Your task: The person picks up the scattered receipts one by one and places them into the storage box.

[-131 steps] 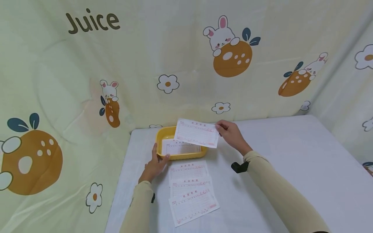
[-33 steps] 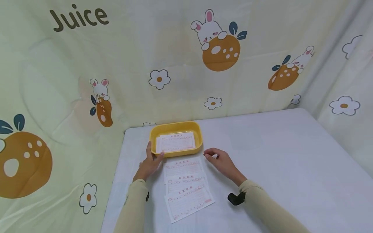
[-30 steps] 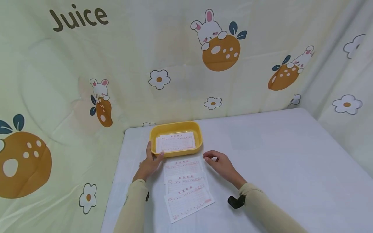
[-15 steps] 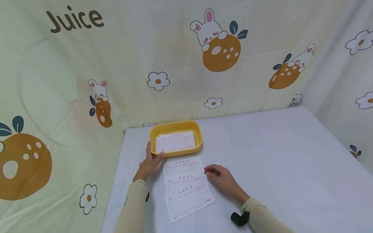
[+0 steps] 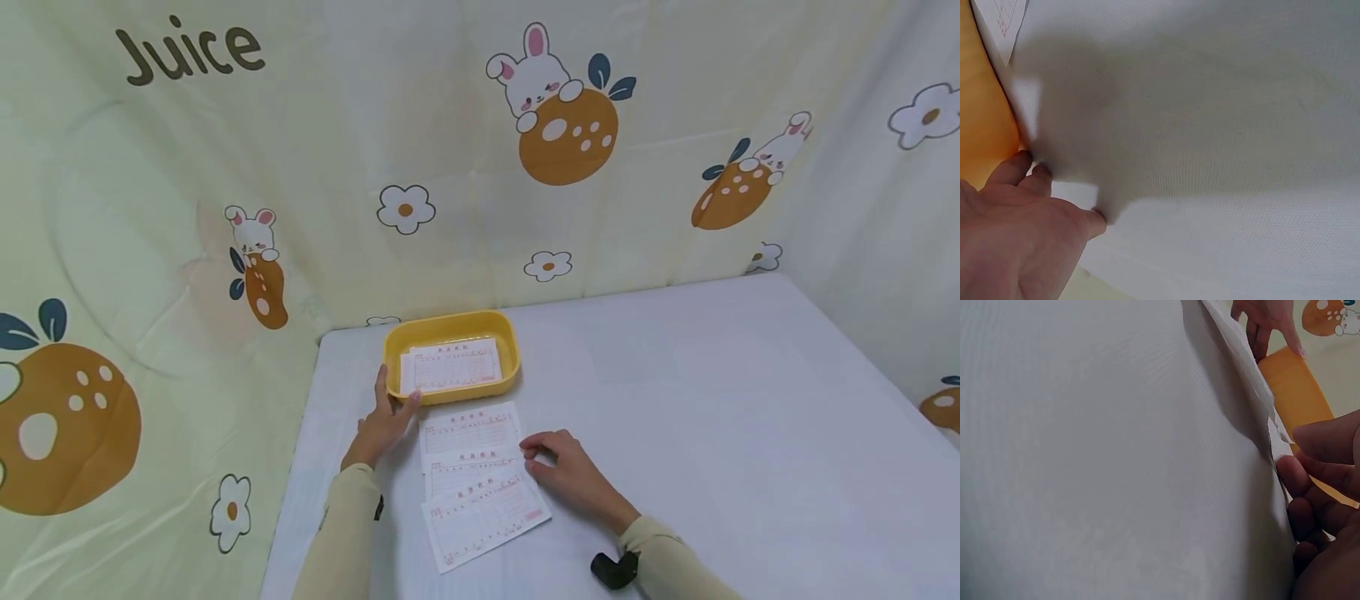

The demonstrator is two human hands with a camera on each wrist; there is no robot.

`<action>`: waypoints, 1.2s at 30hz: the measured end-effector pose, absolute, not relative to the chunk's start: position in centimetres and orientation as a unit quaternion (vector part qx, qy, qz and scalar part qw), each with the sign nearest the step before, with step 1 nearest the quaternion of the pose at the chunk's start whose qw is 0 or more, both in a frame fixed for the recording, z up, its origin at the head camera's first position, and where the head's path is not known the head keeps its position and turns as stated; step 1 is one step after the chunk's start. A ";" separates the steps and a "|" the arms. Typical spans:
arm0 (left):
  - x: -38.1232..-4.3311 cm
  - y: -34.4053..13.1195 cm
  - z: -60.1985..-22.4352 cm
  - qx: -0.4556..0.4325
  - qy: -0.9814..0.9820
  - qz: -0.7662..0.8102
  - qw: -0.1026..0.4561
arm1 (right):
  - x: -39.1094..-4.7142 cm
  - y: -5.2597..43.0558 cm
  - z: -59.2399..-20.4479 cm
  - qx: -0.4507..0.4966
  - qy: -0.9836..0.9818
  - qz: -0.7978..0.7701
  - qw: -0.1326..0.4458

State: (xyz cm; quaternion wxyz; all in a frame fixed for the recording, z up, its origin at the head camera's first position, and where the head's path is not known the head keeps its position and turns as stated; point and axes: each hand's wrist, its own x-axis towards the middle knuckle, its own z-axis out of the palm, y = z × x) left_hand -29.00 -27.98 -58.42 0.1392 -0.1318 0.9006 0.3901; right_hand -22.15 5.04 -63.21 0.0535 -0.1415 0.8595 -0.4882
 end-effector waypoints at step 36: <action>-28.9 -28.0 -58.7 -0.121 0.903 0.392 0.132 | -21.7 4.1 -63.7 -0.122 0.869 -0.477 0.046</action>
